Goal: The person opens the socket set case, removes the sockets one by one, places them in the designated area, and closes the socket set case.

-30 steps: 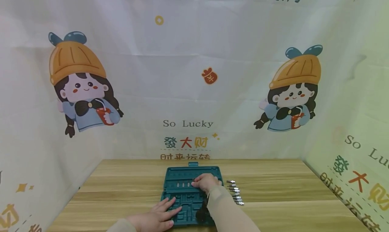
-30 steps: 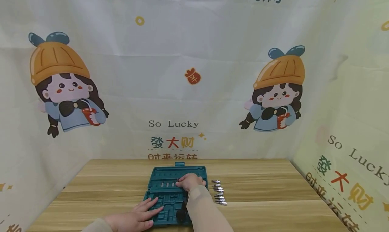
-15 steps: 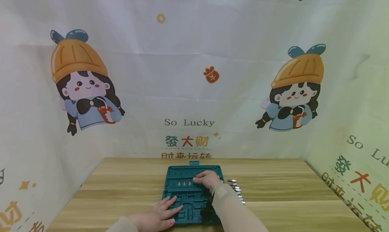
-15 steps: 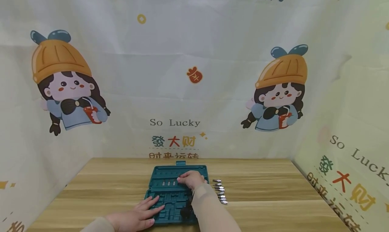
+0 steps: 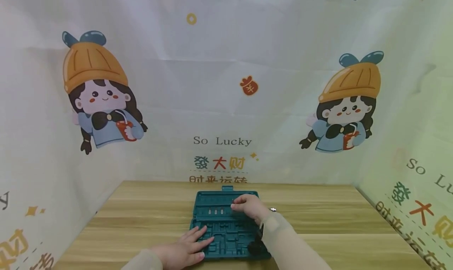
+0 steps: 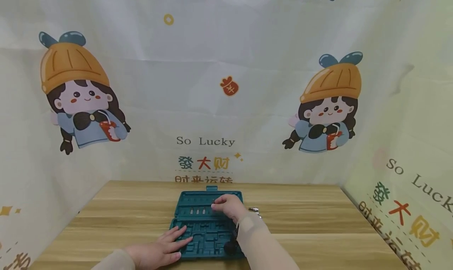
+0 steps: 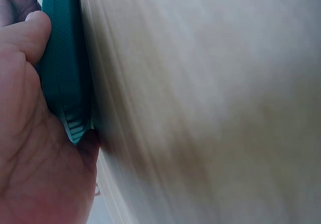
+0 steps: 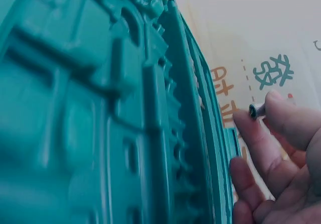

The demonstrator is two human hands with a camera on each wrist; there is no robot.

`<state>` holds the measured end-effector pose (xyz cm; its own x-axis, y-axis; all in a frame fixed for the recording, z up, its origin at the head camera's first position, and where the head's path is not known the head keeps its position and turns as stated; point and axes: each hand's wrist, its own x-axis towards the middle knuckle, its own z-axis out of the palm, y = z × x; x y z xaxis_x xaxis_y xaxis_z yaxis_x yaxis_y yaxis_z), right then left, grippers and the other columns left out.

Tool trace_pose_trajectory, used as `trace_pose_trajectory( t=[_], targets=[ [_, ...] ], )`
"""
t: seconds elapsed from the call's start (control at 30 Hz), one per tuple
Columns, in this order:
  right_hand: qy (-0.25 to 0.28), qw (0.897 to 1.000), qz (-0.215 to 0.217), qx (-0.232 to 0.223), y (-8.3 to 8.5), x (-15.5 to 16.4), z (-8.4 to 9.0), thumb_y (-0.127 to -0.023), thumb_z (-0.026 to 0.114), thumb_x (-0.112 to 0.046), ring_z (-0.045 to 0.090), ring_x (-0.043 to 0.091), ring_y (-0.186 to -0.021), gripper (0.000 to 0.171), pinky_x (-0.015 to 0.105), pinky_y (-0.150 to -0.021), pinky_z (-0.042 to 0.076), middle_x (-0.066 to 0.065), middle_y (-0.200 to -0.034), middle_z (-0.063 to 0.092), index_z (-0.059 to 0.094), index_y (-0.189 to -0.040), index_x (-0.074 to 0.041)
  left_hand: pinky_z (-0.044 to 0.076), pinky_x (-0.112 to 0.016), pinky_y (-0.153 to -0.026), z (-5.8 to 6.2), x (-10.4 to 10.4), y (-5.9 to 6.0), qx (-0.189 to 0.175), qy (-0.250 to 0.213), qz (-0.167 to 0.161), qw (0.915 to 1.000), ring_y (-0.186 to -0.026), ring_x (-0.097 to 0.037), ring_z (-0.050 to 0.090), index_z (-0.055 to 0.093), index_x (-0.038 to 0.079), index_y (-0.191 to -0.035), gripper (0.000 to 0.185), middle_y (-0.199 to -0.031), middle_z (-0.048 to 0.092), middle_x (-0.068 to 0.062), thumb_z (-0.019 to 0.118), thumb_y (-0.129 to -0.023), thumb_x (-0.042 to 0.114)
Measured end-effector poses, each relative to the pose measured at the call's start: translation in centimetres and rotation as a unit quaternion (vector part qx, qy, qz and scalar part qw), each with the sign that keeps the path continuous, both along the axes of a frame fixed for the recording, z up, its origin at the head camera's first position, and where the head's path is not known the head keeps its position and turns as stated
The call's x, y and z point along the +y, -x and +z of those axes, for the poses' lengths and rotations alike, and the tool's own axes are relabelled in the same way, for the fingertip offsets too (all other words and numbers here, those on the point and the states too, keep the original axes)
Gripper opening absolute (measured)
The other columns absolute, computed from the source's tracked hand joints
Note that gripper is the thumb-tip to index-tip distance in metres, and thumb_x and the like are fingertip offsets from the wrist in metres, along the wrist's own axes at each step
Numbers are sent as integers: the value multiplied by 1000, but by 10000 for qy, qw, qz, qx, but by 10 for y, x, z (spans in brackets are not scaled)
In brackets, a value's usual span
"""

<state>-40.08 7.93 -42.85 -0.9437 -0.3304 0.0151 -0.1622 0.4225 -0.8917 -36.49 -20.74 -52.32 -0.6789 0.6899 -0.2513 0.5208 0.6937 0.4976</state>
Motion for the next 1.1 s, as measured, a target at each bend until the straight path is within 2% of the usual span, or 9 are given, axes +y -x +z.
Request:
trace_pose_trajectory(
  t=[0.07, 0.17, 0.3, 0.43, 0.5, 0.63, 0.7, 0.87, 1.1],
  targets=[
    [-6, 10000, -2, 14, 0, 6, 0, -91, 68, -23, 58, 31, -106, 24, 56, -93, 41, 10, -116, 63, 68, -105, -3, 21, -69, -102, 8, 2, -6, -33, 18, 74, 10000, -146, -33, -2, 16, 51, -149, 58, -161, 2, 10, 27, -94, 68],
    [57, 10000, 21, 35, -1, 16, -1, -92, 68, -23, 57, 31, -107, 27, 56, -94, 40, 9, -113, 63, 68, -110, -3, 21, -68, -103, 14, 5, -13, 26, 109, 158, 9998, -147, -31, -3, 15, 51, -150, 57, -161, 2, 11, 27, -96, 65],
    [213, 9997, 74, 57, -3, 31, -1, -92, 67, -22, 57, 31, -108, 30, 56, -95, 40, 9, -112, 62, 68, -114, -1, 20, -69, -103, 2, 1, -3, -38, 51, 103, 9999, -147, -31, -4, 16, 53, -148, 56, -160, 1, 12, 30, -96, 65],
    [252, 9997, 42, 63, -6, 47, 0, -92, 67, -22, 57, 25, -102, 29, 53, -91, 44, 8, -111, 61, 67, -112, -1, 20, -70, -101, -12, -4, 10, -87, -41, -94, 9999, -146, -33, -4, 15, 54, -148, 56, -160, 0, 14, 31, -96, 65],
    [279, 9996, -7, 20, -7, 54, 1, -92, 67, -22, 55, 21, -88, 27, 48, -82, 47, 7, -107, 62, 67, -109, -1, 21, -70, -101, -15, -5, 13, -73, -52, -159, 9998, -146, -33, -4, 15, 54, -148, 55, -160, -1, 14, 31, -96, 64],
    [294, 9995, -47, 59, -10, 68, 1, -92, 67, -20, 47, 20, -75, 23, 41, -70, 43, 6, -98, 63, 67, -105, 0, 21, -70, -101, -16, -6, 14, -25, -37, -206, 9998, -146, -33, -4, 14, 54, -148, 55, -159, -2, 14, 30, -96, 64],
    [317, 9994, -54, 91, -11, 76, 0, -92, 66, -19, 51, 19, -76, 22, 42, -72, 45, 5, -97, 64, 67, -103, 1, 21, -70, -101, -15, -7, 13, -37, -46, -202, 9998, -146, -33, -4, 13, 54, -148, 55, -159, -2, 14, 30, -96, 64],
    [330, 9993, -188, 65, -17, 92, -4, -93, 65, -16, 59, 21, -94, 22, 49, -88, 46, 9, -102, 66, 66, -101, 5, 19, -71, -101, -11, -6, 10, -62, -116, -179, 9998, -146, -34, -5, 14, 53, -148, 55, -160, -2, 13, 30, -97, 64],
    [31, 9980, -636, -25, -29, 110, -11, -90, 68, -16, 59, 22, -95, 18, 48, -87, 45, 7, -98, 66, 68, -96, 1, 19, -71, -101, -10, -5, 10, -74, -118, -139, 9998, -146, -34, -5, 15, 54, -148, 55, -159, -2, 13, 31, -96, 64]
  ],
)
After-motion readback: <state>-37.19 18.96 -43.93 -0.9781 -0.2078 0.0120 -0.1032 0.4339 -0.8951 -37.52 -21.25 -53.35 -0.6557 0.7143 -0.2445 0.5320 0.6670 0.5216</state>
